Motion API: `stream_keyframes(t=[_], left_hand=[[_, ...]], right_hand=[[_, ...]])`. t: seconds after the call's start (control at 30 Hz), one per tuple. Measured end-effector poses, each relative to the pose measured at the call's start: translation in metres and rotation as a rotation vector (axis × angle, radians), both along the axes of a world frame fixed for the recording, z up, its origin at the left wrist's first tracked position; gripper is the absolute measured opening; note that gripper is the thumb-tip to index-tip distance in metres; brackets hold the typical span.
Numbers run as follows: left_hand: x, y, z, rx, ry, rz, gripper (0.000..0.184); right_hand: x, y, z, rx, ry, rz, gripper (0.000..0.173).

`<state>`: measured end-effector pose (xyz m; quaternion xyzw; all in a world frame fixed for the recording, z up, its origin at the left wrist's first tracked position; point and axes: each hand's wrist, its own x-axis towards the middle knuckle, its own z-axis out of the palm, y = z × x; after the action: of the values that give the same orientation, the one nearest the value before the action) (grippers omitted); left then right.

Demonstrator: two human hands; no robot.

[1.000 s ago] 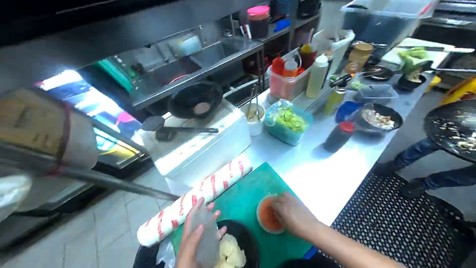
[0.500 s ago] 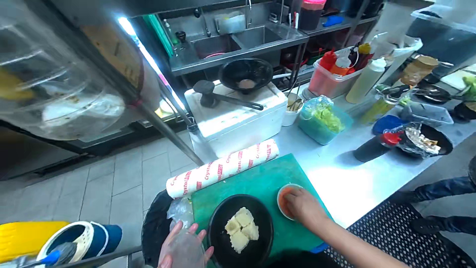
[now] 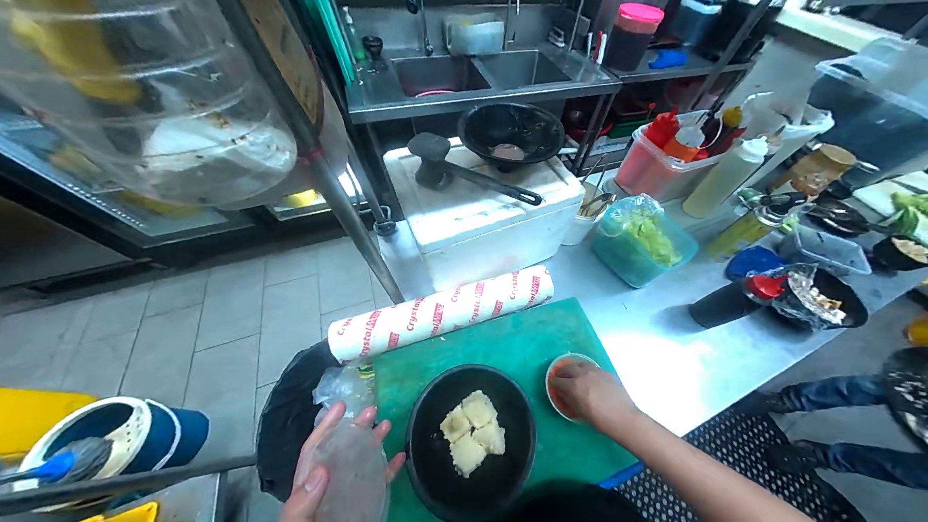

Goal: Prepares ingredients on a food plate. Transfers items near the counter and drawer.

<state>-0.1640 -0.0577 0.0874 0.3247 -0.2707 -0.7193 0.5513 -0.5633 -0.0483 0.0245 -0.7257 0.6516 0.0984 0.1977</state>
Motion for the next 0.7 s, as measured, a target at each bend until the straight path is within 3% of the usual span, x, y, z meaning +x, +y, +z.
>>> stream_keyframes(t=[0.17, 0.4, 0.7], left_hand=[[0.005, 0.000, -0.001, 0.022, -0.011, 0.006, 0.070], [0.012, -0.001, -0.005, -0.001, -0.043, 0.019, 0.067], [0.012, -0.001, -0.005, 0.011, -0.060, 0.033, 0.075]], right_hand=[[-0.009, 0.000, 0.003, 0.019, 0.013, 0.064, 0.027], [0.015, -0.005, 0.028, 0.217, 0.061, -0.303, 0.032], [0.026, -0.006, 0.026, 0.226, 0.034, -0.383, 0.033]])
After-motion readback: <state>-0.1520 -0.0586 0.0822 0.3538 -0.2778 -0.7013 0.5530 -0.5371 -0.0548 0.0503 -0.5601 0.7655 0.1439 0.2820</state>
